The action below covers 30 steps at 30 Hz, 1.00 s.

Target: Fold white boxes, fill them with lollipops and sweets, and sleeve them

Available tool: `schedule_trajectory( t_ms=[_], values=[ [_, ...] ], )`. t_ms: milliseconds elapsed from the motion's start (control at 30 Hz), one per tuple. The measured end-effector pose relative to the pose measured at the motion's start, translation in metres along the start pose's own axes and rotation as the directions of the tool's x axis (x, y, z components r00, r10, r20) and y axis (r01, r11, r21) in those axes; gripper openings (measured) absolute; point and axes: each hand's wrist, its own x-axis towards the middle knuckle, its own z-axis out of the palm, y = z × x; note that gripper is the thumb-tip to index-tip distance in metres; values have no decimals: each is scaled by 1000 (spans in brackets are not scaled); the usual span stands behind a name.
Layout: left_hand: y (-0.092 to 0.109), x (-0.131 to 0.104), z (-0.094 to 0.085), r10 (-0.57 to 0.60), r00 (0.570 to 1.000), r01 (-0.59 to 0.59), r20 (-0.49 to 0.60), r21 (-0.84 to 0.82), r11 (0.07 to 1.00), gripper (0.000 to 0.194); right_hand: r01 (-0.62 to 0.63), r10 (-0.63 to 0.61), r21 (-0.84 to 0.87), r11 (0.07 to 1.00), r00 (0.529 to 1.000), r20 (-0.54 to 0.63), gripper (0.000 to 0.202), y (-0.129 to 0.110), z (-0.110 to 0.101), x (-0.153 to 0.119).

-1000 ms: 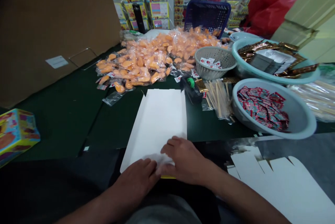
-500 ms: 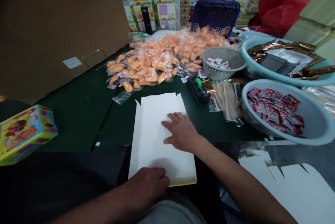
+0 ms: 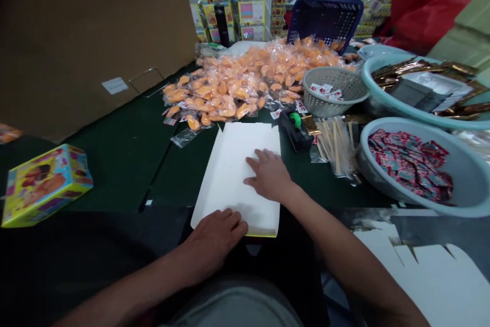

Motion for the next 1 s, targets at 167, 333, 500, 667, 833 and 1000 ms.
schedule_trajectory(
  t_ms=[167, 333, 500, 667, 833, 1000],
  values=[
    [11, 20, 19, 39, 992, -35, -116, 43, 998, 16, -34, 34, 7, 999, 999, -4, 67, 1, 3, 4],
    [19, 38, 17, 99, 995, -99, -26, 4, 995, 14, -46, 46, 14, 999, 999, 6, 68, 2, 0, 5],
    [27, 44, 11, 81, 994, -81, -71, 0, 997, 20, -36, 36, 14, 999, 999, 14, 66, 3, -2, 5],
    [44, 60, 11, 158, 984, -157, -88, 18, 987, 21, -55, 54, 23, 998, 998, 28, 65, 2, -5, 3],
    [42, 46, 17, 81, 985, -74, -155, 54, 996, 20, -63, 61, 37, 997, 997, 41, 64, 0, -6, 2],
    [33, 15, 30, -18, 993, 29, -113, 102, 994, 15, -62, 60, 42, 997, 998, 30, 63, -5, -6, -2]
  ],
)
